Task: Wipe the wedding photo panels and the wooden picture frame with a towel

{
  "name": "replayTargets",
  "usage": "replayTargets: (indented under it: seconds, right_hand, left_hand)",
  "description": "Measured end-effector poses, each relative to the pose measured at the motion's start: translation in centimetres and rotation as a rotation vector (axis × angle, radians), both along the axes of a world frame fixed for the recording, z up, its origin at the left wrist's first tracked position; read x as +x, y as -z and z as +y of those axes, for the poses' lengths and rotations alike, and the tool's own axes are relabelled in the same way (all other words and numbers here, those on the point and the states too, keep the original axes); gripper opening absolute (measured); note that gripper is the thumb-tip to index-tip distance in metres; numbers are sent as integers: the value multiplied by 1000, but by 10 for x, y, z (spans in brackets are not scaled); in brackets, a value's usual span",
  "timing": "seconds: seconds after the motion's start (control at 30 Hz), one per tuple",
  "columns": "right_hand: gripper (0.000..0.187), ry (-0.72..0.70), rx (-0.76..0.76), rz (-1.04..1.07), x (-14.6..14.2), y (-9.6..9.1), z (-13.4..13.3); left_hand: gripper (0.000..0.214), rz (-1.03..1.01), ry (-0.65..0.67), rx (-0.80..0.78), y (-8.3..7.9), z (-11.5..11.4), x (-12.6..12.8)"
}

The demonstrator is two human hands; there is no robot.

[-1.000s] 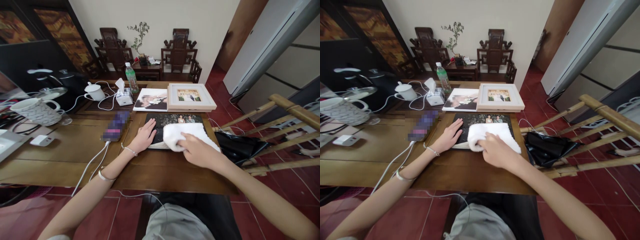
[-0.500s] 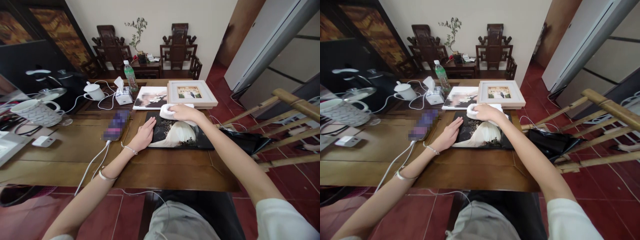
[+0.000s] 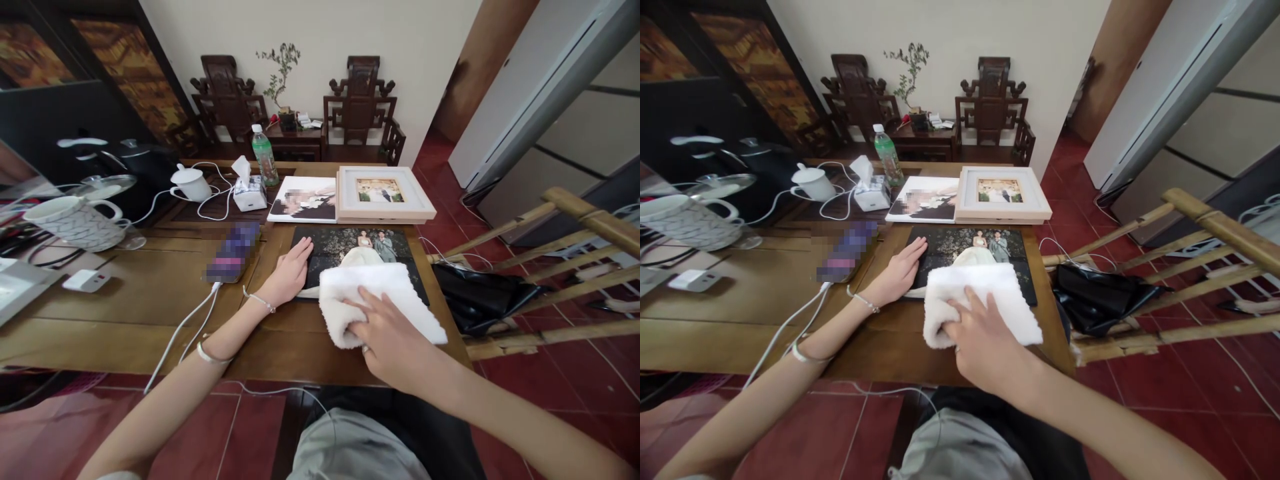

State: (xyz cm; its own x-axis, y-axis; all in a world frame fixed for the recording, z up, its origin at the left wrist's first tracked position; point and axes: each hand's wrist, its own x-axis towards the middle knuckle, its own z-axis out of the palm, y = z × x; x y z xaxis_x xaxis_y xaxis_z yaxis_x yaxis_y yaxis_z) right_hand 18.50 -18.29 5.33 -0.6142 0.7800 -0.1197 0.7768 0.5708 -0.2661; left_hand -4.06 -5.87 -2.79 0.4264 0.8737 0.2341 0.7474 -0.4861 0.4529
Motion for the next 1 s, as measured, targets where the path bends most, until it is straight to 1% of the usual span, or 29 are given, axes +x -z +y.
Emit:
replayTargets:
  seconds: [0.07, 0.13, 0.2, 0.3, 0.4, 0.47, 0.53, 0.57, 0.6, 0.67, 0.73, 0.83, 0.93, 1.0]
  right_hand:
    - [50, 4, 19, -2, -3, 0, 7]
    - [45, 17, 54, -7, -8, -2, 23]
    - [42, 50, 85, -23, -14, -5, 46]
    - [44, 102, 115, -36, -25, -10, 86]
    - [43, 93, 129, -22, -31, -13, 128]
    - [40, 72, 131, -9, -33, -15, 149]
    - [40, 64, 124, -2, -34, -15, 160]
    - [41, 71, 125, -2, -35, -15, 160]
    - [42, 84, 129, -6, -35, -13, 157]
    - [43, 110, 151, -27, -34, -8, 141]
    - [44, 116, 186, -52, -32, 0, 114]
    - [48, 68, 199, -43, -23, 13, 65]
    - [49, -6, 80, -18, -7, 14, 24]
    - [52, -23, -8, 6, 5, 9, 9]
  left_hand:
    - [52, -5, 0, 1, 0, 0, 0]
    - [52, -3, 0, 5, 0, 1, 0]
    - [52, 4, -1, 6, 0, 1, 0]
    - [52, -1, 0, 2, 0, 2, 1]
    - [51, -17, 7, 5, -1, 2, 1]
    - [50, -22, 8, 9, 0, 2, 1]
    - [50, -21, 5, 9, 1, 2, 1]
    - [50, -21, 4, 8, 1, 2, 1]
    - [50, -20, 2, 6, 1, 2, 1]
    - [50, -19, 2, 0, 1, 1, 1]
    - [50, -7, 2, -14, -1, 0, 2]
    - [50, 26, -7, -34, -4, -1, 3]
    - [49, 45, -14, -38, -6, -2, 4]
    - [49, 49, -17, -33, -6, -2, 5]
